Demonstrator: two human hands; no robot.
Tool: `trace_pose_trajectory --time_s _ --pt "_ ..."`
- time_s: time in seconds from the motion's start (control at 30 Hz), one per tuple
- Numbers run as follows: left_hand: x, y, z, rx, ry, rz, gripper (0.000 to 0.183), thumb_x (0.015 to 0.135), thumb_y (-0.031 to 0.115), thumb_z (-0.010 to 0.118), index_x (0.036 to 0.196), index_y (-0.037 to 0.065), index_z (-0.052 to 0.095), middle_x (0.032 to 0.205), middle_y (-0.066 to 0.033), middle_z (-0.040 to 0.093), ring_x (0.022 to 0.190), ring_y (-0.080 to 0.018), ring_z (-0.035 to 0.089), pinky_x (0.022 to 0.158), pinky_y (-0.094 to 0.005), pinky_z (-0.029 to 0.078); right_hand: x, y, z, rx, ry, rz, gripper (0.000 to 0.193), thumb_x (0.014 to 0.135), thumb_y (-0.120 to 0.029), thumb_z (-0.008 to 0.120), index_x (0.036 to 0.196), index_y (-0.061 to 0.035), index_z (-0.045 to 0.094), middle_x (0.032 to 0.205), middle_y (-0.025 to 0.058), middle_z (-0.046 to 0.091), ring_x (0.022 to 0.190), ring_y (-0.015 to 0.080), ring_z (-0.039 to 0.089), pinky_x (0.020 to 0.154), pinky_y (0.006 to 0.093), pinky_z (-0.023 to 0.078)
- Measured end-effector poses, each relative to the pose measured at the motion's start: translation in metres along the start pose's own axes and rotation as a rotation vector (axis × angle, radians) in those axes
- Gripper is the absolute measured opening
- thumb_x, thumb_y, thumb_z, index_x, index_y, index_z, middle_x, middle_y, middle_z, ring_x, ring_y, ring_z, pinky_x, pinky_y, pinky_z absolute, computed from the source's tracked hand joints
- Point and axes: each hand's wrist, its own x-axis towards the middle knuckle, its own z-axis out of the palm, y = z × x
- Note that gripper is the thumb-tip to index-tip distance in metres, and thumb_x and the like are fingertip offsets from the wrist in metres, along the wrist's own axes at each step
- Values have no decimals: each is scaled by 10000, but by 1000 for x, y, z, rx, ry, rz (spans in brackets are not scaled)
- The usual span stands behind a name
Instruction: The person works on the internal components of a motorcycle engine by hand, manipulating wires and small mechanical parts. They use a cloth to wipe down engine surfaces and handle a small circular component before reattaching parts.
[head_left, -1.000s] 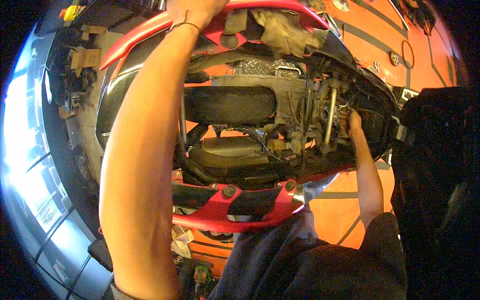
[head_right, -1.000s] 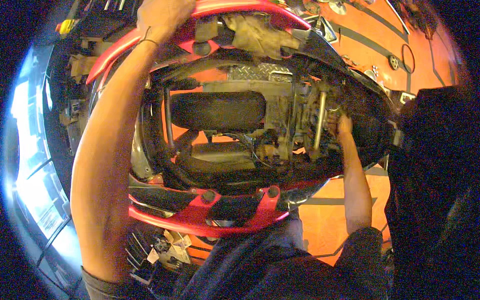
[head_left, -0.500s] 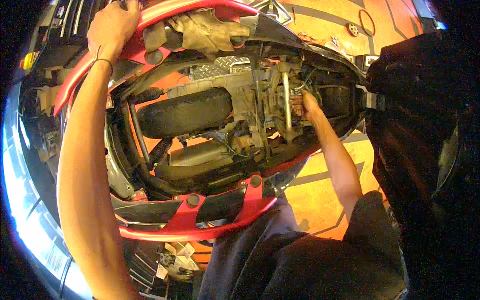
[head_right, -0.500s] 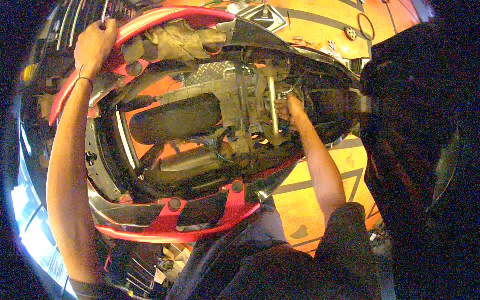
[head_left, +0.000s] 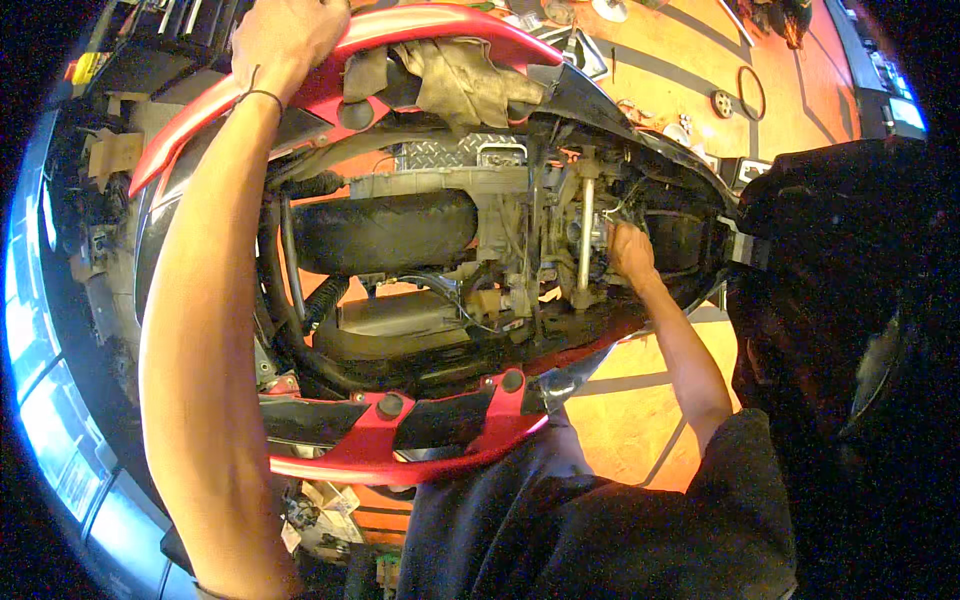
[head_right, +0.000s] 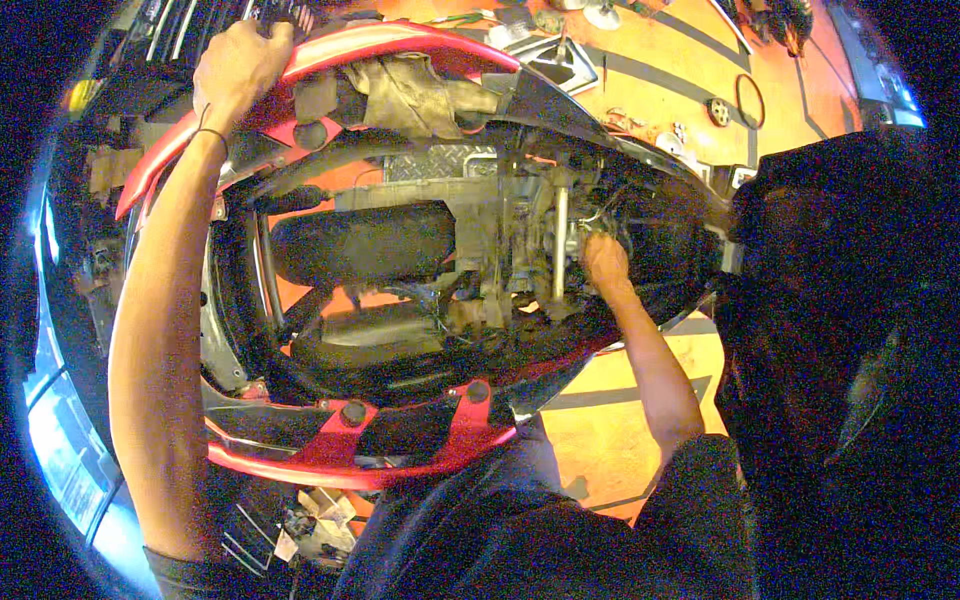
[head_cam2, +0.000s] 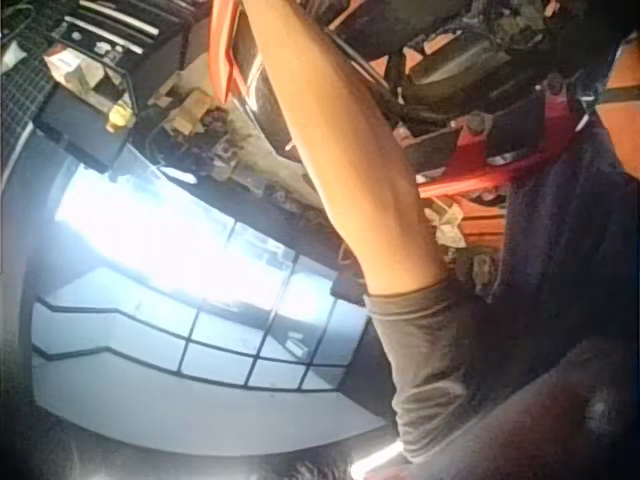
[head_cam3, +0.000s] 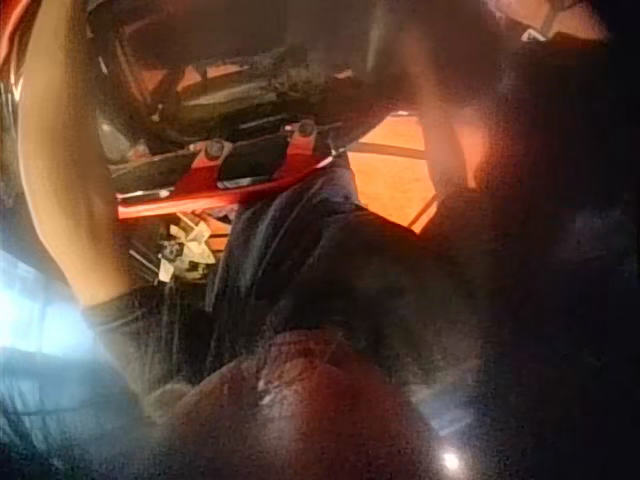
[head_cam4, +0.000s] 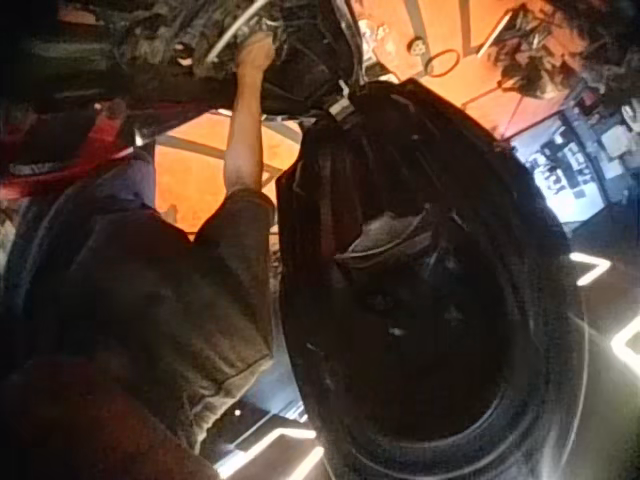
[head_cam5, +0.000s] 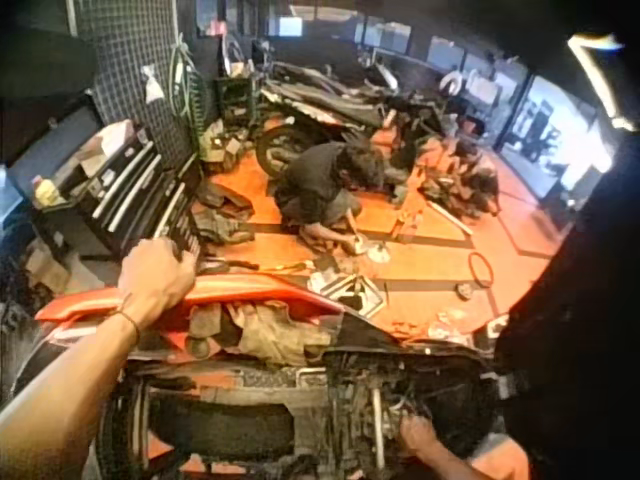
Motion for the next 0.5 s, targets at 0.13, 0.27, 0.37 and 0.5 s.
trace_pose_trajectory --time_s 0.13,0.27,0.37,0.5 --pt "-6 6 -6 -76 -31 4 575 822 466 447 1018 -31 658 1017 -302 624 990 -434 609 892 -474 474 7 -10 -7 288 198 369 494 931 -373 460 933 88 635 909 347 603 905 491 582 814 527 451" --pt "-4 6 -7 -46 -67 -34 542 827 448 460 1035 -10 661 1026 -293 627 993 -424 612 888 -465 481 18 -4 -10 199 56 382 534 943 -387 436 891 103 641 927 355 598 909 494 581 811 520 456" --pt "-17 18 -17 -147 177 -7 392 837 310 510 764 -38 675 805 -255 647 789 -393 638 760 -458 503 32 24 -6 737 18 570 466 970 -349 402 989 72 603 897 296 646 802 428 644 707 481 526" --pt "-22 20 -10 -184 248 17 381 812 313 542 765 -40 679 811 -255 651 790 -391 641 761 -450 509 29 42 15 1515 67 833 348 990 -301 382 1097 5 509 869 201 668 724 351 676 593 455 583"
